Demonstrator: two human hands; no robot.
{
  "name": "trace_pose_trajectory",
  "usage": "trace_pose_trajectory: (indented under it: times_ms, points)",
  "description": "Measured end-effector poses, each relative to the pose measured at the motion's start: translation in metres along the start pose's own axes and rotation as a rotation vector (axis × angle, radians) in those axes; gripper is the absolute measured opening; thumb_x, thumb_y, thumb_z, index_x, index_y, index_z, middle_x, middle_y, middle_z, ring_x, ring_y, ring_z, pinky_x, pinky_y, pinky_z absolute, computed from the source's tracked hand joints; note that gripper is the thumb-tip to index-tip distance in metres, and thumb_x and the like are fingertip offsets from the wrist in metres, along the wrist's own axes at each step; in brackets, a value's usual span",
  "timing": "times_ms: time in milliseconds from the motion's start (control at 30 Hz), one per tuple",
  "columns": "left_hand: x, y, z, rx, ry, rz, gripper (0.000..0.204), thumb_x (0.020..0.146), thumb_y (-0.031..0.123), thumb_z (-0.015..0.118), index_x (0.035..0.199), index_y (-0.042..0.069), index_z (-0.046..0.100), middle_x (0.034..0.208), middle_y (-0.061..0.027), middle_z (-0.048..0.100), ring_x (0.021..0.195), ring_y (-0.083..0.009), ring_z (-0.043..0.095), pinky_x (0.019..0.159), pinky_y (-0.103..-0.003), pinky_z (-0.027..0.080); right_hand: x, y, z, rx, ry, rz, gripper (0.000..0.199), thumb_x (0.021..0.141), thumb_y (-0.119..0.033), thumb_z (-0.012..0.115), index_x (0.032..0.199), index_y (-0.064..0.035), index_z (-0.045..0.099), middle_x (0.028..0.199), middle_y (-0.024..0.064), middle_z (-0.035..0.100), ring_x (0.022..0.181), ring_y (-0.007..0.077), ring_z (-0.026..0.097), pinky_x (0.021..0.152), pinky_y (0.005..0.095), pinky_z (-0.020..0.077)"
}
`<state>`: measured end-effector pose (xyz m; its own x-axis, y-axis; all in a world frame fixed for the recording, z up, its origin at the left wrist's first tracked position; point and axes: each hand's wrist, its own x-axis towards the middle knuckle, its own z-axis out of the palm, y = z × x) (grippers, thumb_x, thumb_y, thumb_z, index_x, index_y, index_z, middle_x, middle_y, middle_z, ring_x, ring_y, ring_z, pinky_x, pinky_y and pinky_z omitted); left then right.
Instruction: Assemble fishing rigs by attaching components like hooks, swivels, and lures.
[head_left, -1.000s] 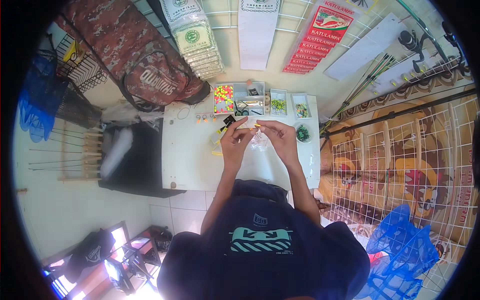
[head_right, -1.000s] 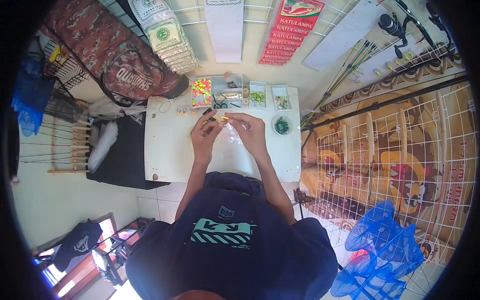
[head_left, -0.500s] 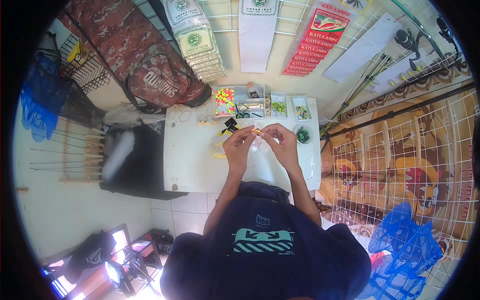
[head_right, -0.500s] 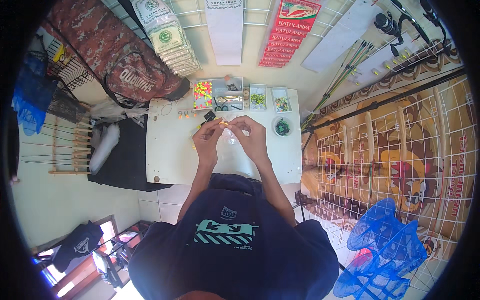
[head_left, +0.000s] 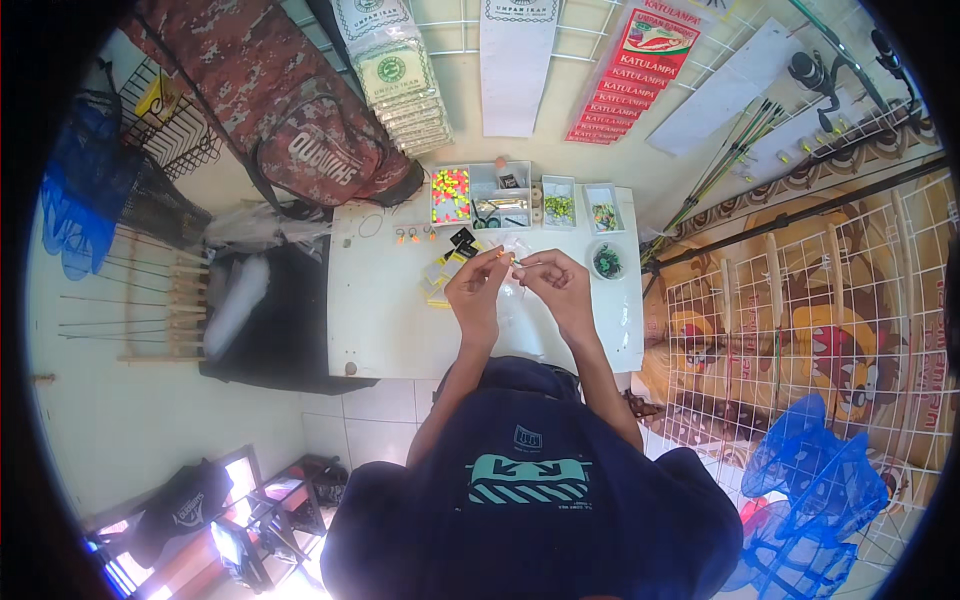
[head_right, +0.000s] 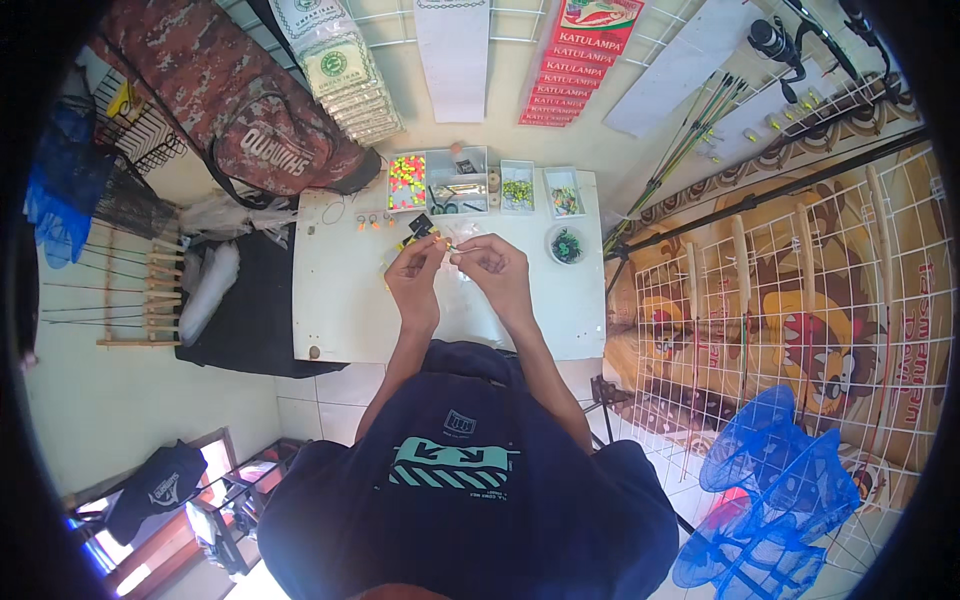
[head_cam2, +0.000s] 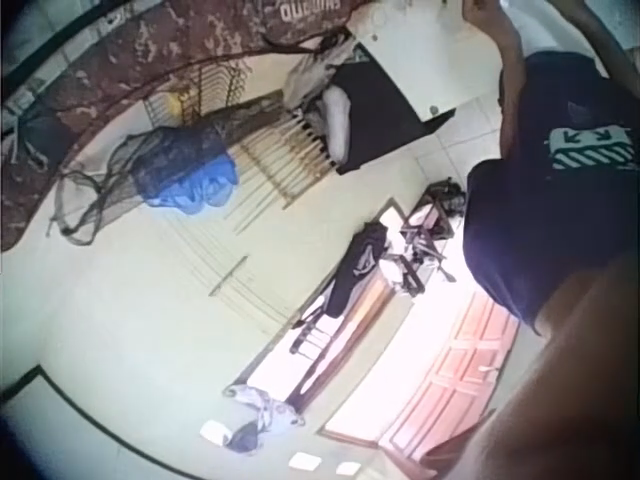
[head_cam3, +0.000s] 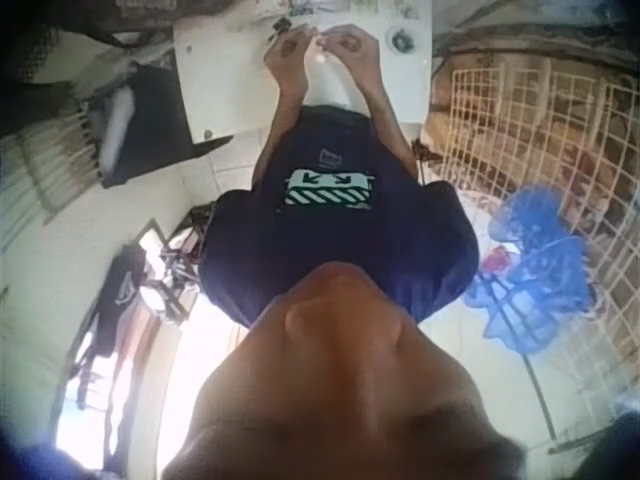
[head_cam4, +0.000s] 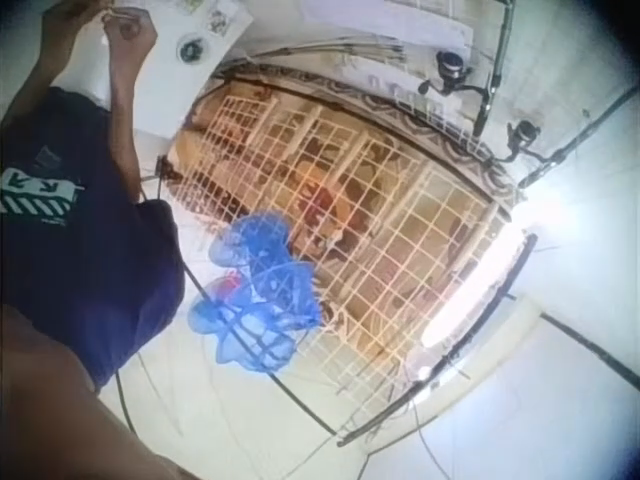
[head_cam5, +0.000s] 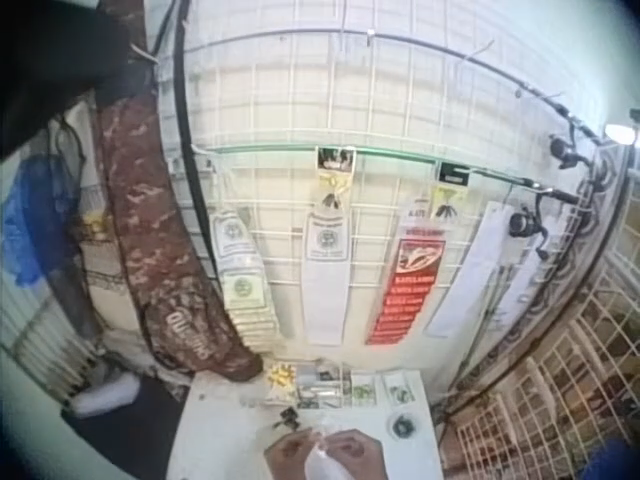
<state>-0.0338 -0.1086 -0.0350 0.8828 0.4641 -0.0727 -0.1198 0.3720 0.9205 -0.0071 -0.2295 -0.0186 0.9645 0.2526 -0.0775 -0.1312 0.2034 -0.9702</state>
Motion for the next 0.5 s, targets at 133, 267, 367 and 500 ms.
trace_pose_trajectory:
  times_ms: [133, 267, 367, 500]
  points:
    - [0.003, -0.006, -0.005, 0.036, 0.063, 0.018, 0.021, 0.086, 0.007, 0.07, 0.105, -0.002, 0.068, 0.084, -0.003, 0.066, 0.075, -0.0056, 0.057, 0.068, -0.019, 0.044, -0.002, 0.011, -0.002, -0.234, 0.077, -0.117, 0.014, 0.082, -0.005, 0.071, 0.093, 0.0023, 0.069, 0.082, 0.0071, 0.07, 0.075, 0.0092, 0.063, 0.07, 0.0234, 0.0494]
    - [0.004, -0.006, -0.003, 0.025, 0.075, 0.017, 0.021, 0.087, 0.008, 0.069, 0.105, -0.002, 0.068, 0.084, -0.0025, 0.065, 0.075, -0.005, 0.056, 0.067, -0.019, 0.043, -0.003, 0.008, 0.0, -0.468, 0.114, -0.252, 0.015, 0.08, -0.004, 0.071, 0.094, -0.0007, 0.072, 0.086, 0.0109, 0.071, 0.075, 0.0147, 0.066, 0.072, 0.0268, 0.0515]
    - [0.004, -0.006, -0.003, 0.023, 0.079, 0.021, 0.02, 0.087, 0.007, 0.069, 0.105, -0.002, 0.067, 0.086, -0.0037, 0.066, 0.075, -0.0055, 0.057, 0.068, -0.019, 0.044, -0.004, 0.0, 0.002, -0.569, 0.104, -0.296, 0.012, 0.081, -0.004, 0.069, 0.092, -0.0003, 0.07, 0.086, 0.0118, 0.069, 0.074, 0.0192, 0.065, 0.071, 0.0294, 0.0514]
    - [0.005, -0.01, -0.008, -0.038, 0.061, -0.039, 0.016, 0.087, 0.007, 0.067, 0.102, 0.0, 0.066, 0.09, -0.0044, 0.067, 0.079, -0.0069, 0.057, 0.072, -0.022, 0.043, 0.001, -0.008, -0.001, -0.669, 0.077, -0.35, 0.007, 0.084, -0.003, 0.065, 0.09, 0.0007, 0.064, 0.086, 0.0123, 0.063, 0.076, 0.0237, 0.063, 0.069, 0.0328, 0.0494]
